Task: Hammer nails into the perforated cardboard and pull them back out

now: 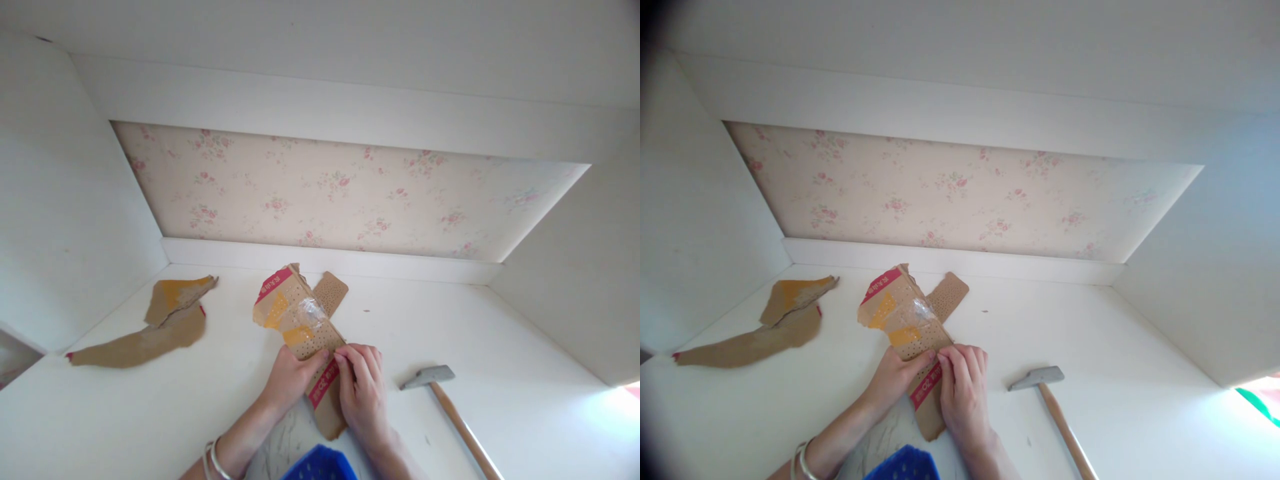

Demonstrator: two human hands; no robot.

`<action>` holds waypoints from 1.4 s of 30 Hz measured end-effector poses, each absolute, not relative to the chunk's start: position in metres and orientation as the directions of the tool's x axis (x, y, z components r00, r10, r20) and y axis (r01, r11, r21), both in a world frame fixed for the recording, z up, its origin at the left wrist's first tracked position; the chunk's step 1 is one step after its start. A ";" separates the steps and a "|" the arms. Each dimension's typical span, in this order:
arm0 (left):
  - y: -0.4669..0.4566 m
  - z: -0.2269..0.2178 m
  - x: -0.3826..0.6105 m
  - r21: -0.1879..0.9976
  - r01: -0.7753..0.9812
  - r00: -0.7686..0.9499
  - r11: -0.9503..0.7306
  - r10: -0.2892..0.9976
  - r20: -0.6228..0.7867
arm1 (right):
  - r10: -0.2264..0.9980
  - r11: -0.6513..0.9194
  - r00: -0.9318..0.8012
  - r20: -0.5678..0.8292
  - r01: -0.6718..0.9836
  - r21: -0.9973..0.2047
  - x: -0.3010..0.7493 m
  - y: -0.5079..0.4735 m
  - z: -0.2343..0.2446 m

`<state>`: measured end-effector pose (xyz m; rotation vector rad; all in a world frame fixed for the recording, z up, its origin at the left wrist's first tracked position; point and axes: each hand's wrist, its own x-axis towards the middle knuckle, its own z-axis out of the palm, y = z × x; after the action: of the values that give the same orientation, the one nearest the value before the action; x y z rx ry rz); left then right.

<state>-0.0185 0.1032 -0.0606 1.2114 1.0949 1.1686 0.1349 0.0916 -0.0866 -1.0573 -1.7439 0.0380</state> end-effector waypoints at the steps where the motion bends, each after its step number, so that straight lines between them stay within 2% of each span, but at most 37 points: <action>1: 0.103 -0.059 -0.018 0.998 -0.058 0.094 -0.001 0.996 0.006 | 0.660 0.610 -0.063 0.749 0.627 -0.485 0.135 0.091 -0.086; 8: 0.105 -0.058 -0.018 0.998 -0.057 0.093 -0.021 0.995 0.027 | 0.659 0.606 -0.064 0.749 0.635 -0.479 0.135 0.091 -0.087; 13: 0.106 -0.063 -0.018 0.999 -0.041 0.100 -0.024 0.995 0.028 | 0.714 0.546 -0.029 0.700 0.648 -0.531 0.134 0.093 -0.088; 18: 0.105 -0.063 -0.017 0.994 -0.104 0.167 -0.032 0.985 0.049 | 0.758 0.501 -0.016 0.652 0.654 -0.566 0.133 0.095 -0.088; 24: 0.105 -0.064 -0.019 0.998 -0.057 0.139 -0.033 0.989 0.040 | 0.723 0.546 -0.045 0.689 0.648 -0.531 0.134 0.097 -0.092; 31: 0.104 -0.059 -0.017 0.994 -0.085 0.139 -0.065 0.987 0.076 | 0.677 0.591 -0.061 0.733 0.640 -0.492 0.136 0.094 -0.087; 39: 0.103 -0.056 -0.017 0.996 -0.083 0.137 -0.045 0.989 0.056 | 0.674 0.598 -0.051 0.737 0.623 -0.504 0.137 0.092 -0.085; 42: 0.103 -0.057 -0.017 0.999 -0.010 0.125 -0.044 0.991 0.045 | 0.682 0.595 -0.033 0.731 0.605 -0.529 0.136 0.091 -0.086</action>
<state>-0.0165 0.1035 -0.0573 1.2930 1.0892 1.1516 0.1358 0.0905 -0.0861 -1.0700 -1.7121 0.0860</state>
